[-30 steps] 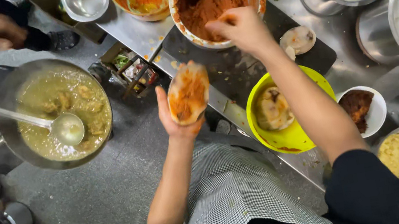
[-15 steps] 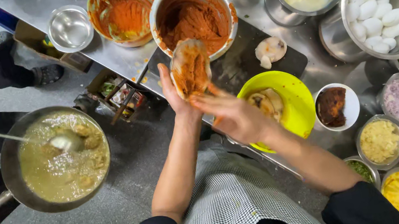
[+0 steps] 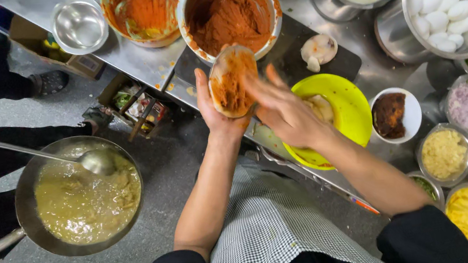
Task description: The person coats pieces of fish with a red spice paste by hand, then places them into a hot pan to fry. The process is repeated for multiple pieces of fish.
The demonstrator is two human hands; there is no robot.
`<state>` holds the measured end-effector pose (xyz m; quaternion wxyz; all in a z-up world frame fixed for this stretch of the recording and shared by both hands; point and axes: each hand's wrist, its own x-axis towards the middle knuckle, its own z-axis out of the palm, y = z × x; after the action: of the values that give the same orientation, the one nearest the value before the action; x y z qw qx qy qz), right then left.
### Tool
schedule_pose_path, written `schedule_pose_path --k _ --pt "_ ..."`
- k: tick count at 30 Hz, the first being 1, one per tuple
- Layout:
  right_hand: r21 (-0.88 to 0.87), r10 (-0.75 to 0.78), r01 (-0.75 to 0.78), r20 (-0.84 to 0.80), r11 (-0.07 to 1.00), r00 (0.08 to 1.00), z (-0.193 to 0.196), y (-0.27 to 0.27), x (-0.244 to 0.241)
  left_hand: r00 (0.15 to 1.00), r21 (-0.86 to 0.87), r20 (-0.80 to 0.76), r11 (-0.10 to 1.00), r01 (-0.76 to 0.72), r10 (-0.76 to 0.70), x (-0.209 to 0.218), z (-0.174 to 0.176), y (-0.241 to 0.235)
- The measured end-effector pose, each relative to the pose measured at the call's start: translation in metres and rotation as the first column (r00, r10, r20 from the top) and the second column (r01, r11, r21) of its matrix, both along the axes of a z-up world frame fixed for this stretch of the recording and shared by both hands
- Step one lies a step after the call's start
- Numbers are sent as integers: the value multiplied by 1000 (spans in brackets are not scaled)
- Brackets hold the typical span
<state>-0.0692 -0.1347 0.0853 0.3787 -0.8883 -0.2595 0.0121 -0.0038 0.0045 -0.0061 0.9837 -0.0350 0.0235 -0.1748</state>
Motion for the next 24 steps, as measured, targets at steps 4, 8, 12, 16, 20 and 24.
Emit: schedule_pose_path --k 4,8,12,16,20,24 --pt "17 -127 127 -16 992 992 -11 28 -6 992 172 -42 979 -112 120 15 -2 -14" --pt "452 24 132 -323 882 946 -11 32 -19 973 350 54 908 -229 225 15 -3 -11" --pt "442 -128 320 -411 838 903 -9 27 28 982 273 63 944 -186 175 4 -2 -14" --pt "280 -160 215 -205 935 965 -5 41 38 968 563 140 787 -252 210 7 3 -27" --pt "389 26 144 -400 910 916 1 38 18 956 497 193 819 -288 220 8 5 -24" --pt "238 -165 220 -233 946 958 1 24 42 993 241 66 964 -115 102 4 8 -21"
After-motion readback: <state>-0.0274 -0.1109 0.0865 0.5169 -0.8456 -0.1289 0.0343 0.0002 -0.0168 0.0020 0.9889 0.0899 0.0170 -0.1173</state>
